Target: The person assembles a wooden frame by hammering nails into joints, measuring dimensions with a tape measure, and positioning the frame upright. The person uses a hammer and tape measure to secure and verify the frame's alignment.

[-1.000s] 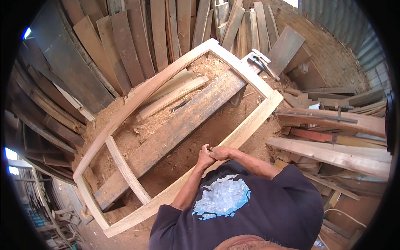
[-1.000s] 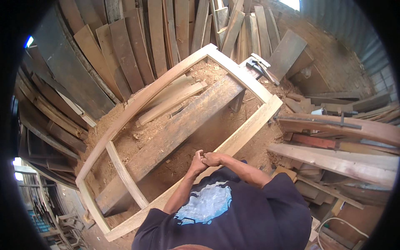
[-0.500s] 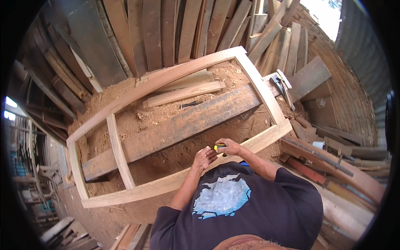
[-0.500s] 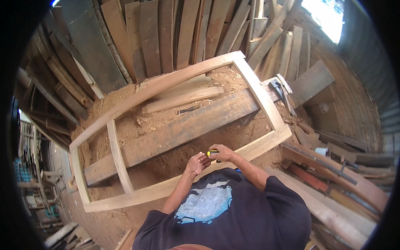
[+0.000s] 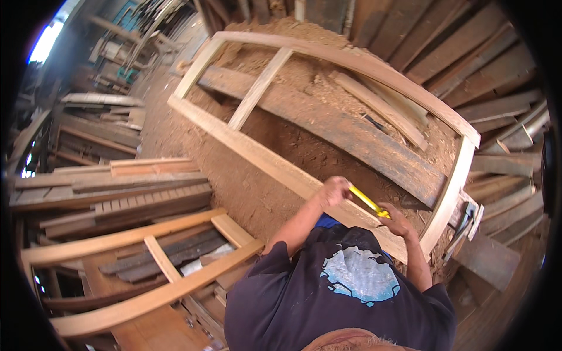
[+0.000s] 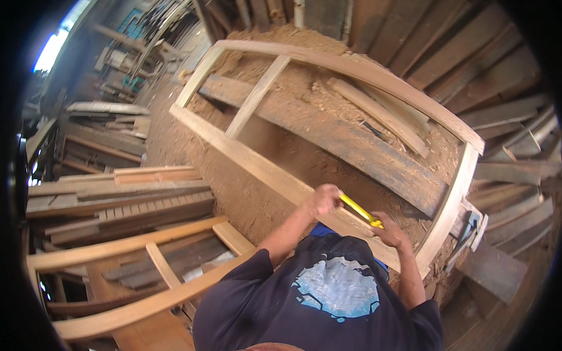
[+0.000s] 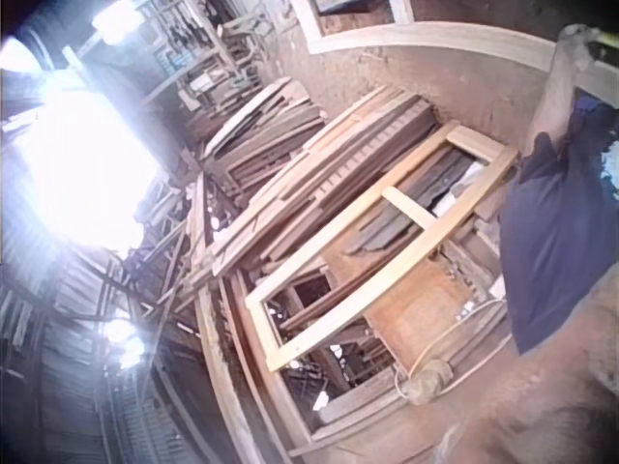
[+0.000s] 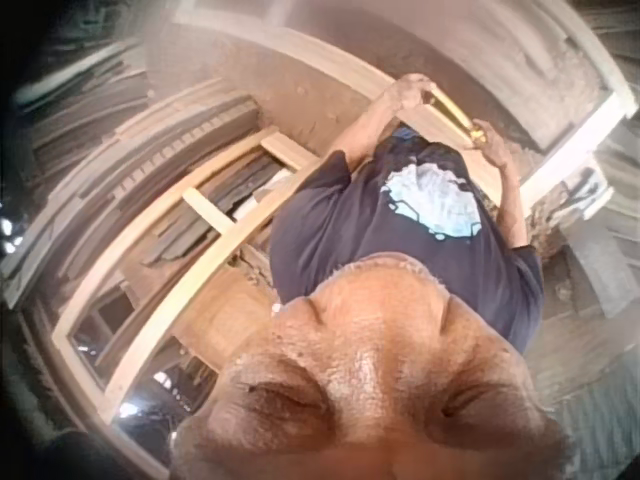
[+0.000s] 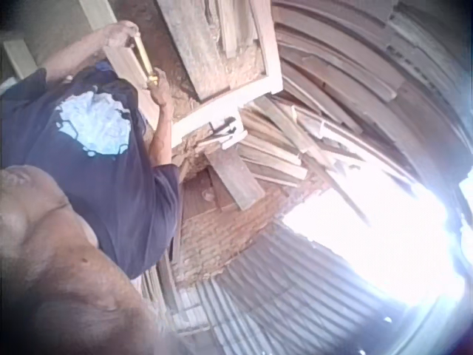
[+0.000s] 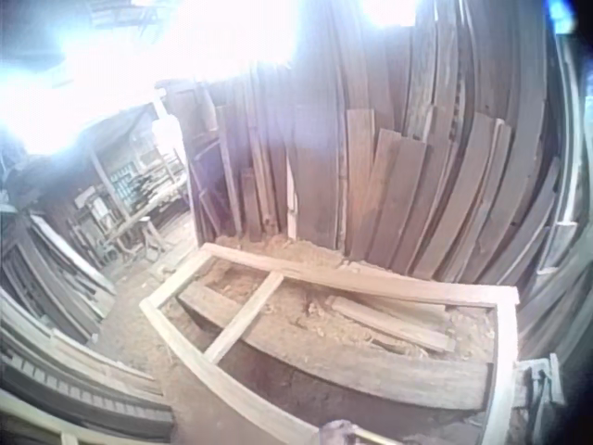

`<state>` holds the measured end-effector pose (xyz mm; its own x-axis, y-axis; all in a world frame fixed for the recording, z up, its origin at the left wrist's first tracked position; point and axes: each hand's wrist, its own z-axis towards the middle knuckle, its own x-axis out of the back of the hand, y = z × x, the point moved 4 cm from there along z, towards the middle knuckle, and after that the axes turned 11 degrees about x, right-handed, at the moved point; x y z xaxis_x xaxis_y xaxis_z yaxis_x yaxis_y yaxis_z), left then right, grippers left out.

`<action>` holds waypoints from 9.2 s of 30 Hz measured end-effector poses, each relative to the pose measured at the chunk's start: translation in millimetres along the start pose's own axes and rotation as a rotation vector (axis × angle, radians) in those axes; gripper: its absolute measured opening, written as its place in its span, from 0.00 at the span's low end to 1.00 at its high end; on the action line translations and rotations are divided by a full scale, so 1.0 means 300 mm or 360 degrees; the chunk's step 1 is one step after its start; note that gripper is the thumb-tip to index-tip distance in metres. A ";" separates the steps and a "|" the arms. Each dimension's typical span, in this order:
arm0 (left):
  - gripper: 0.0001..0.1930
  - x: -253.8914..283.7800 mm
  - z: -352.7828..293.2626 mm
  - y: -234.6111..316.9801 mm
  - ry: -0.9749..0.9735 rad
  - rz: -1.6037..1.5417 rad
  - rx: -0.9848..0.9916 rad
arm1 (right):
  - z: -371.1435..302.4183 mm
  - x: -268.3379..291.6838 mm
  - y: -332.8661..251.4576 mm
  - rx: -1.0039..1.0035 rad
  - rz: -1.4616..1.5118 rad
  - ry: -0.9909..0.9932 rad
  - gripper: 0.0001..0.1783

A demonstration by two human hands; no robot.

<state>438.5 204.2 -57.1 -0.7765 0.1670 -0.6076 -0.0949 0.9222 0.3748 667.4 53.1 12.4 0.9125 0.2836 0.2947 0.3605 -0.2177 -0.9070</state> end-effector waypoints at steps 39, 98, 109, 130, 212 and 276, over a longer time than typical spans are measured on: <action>0.05 1.022 -0.410 0.987 0.1280 -0.0523 -0.1232 | 0.096 -0.195 0.129 -0.0487 -0.0223 -0.0306 0.28; 0.07 0.177 0.384 -0.413 0.1126 0.0051 0.0183 | -0.972 0.388 0.899 -0.0848 -0.0804 0.0773 0.28; 0.08 0.183 0.415 -0.410 0.1225 0.0237 0.0249 | -0.960 0.375 0.877 -0.0901 -0.0774 0.0820 0.28; 0.06 -0.105 0.329 -0.069 0.1041 -0.0243 -0.0739 | -0.454 0.331 0.612 -0.0026 -0.0122 0.0243 0.24; 0.63 -0.753 0.954 -0.346 0.1378 0.2926 0.0851 | -0.285 1.650 1.088 -0.0616 -0.1265 0.1340 0.28; 0.05 -0.139 0.411 0.271 0.0030 -0.0281 -0.0279 | -0.310 -0.138 0.022 -0.0812 0.0679 0.0351 0.22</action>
<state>539.9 315.2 -87.4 -0.7498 0.0002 -0.6617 -0.3356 0.8618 0.3805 650.0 -47.0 22.2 0.9930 -0.1082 0.0476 -0.0412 -0.6943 -0.7185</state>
